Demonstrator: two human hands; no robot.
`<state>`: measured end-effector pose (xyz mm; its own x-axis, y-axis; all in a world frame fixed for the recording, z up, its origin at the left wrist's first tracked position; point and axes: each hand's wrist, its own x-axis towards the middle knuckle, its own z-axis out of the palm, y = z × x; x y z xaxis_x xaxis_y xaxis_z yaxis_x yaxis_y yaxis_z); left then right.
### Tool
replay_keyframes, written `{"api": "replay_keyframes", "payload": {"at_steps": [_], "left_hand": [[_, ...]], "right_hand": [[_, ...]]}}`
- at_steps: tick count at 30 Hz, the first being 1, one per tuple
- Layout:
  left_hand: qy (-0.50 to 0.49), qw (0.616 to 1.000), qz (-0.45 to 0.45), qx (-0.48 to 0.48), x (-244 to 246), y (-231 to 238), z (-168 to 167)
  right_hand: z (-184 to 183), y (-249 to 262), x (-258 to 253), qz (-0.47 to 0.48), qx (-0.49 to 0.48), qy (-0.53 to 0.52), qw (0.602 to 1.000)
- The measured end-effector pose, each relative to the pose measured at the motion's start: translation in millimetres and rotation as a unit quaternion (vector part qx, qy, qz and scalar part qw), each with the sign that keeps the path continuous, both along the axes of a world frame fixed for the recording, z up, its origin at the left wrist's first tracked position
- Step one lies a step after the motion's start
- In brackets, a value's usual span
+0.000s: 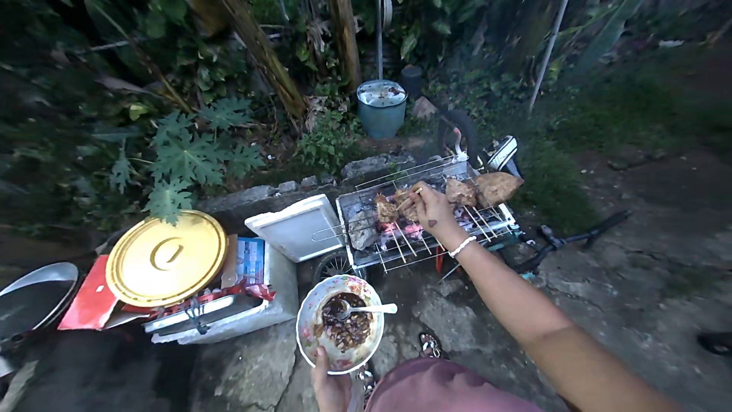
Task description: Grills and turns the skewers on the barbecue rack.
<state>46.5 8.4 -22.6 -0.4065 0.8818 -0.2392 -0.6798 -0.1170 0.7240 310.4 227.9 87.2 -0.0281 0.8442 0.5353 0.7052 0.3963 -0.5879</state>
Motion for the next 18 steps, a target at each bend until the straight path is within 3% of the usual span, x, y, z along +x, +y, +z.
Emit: {"api": "replay_keyframes", "payload": {"at_steps": [8, 18], "left_hand": [[-0.013, 1.000, 0.007, 0.010, -2.3, -2.0, 0.6], [-0.018, 1.000, 0.010, 0.012, -1.1, -3.3, 2.5]], "right_hand": [[12.3, 6.0, 11.7, -0.033, 0.017, 0.106, 0.994], [20.6, 15.1, 18.0, -0.033, -0.023, 0.138, 0.990]]}}
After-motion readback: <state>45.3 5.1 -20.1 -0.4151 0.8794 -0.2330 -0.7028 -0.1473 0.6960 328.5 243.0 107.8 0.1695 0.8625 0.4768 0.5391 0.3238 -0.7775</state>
